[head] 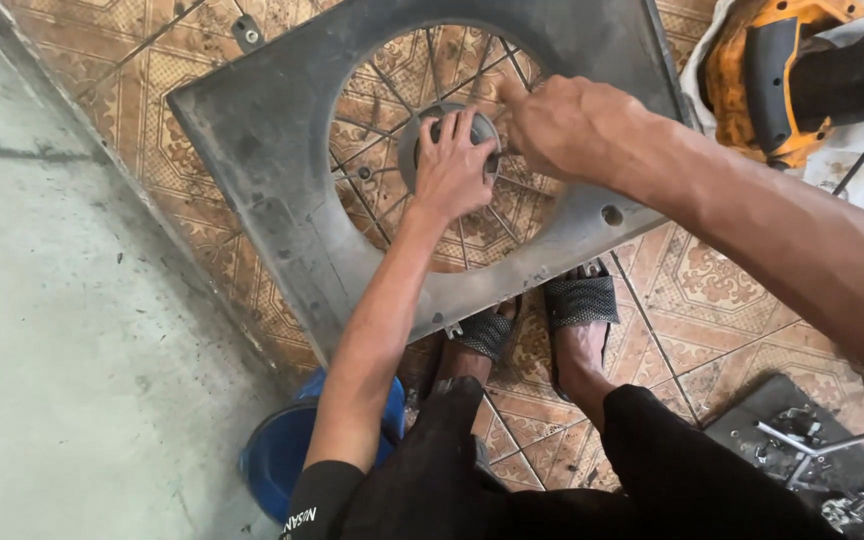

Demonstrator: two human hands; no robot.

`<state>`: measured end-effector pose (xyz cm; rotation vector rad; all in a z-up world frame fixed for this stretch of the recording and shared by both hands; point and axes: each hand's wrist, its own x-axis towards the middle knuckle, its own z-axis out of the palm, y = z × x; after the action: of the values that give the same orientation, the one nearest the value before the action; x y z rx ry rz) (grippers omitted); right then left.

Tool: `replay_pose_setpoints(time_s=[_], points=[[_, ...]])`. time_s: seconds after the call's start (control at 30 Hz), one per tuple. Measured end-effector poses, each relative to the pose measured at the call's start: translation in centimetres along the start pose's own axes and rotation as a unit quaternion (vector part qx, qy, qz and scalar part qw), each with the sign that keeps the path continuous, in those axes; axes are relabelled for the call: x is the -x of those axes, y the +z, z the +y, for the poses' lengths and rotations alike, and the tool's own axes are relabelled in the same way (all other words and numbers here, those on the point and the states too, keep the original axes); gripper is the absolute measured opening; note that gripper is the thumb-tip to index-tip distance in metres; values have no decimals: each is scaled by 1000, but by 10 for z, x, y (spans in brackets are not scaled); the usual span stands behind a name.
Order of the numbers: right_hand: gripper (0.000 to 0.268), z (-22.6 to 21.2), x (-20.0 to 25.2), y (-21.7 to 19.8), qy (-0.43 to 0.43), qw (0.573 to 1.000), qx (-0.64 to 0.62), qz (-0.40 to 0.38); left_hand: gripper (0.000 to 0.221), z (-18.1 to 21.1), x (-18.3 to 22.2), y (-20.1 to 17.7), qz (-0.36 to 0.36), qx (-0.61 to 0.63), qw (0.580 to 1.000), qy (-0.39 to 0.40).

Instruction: Removing a motor and fan assembly from a plastic shroud using a screwdriver.

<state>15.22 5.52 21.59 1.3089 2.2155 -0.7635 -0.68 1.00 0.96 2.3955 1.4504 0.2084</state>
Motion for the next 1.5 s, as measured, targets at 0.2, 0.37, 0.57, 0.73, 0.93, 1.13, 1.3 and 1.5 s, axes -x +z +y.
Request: replay_pose_setpoints(time_s=[0.2,0.37,0.57,0.73,0.93,1.13,1.3,1.5], points=[[57,5,-5,6,-100,985,115,82,55,1,0,-3,-67,-8,998,-18],[46,4,-1,2,-59,993,87,61,105,-3,0,5,-97,-17,995,-30],[69,0,-2,-4,-76,997,2,34,125,-18,8,-33,-84,54,993,-62],[47,0,6,-11,-39,998,16,35,150,-49,26,-8,-82,144,975,-151],[41,0,5,-5,-1,999,13,36,137,-47,31,18,8,120,982,-143],[69,4,-4,-6,-94,990,91,58,147,-39,27,22,3,74,987,-141],[39,-2,1,-8,-21,998,63,11,94,-14,12,4,10,51,998,-40],[43,5,3,-3,-52,996,34,66,38,-10,-8,10,-11,-5,999,31]])
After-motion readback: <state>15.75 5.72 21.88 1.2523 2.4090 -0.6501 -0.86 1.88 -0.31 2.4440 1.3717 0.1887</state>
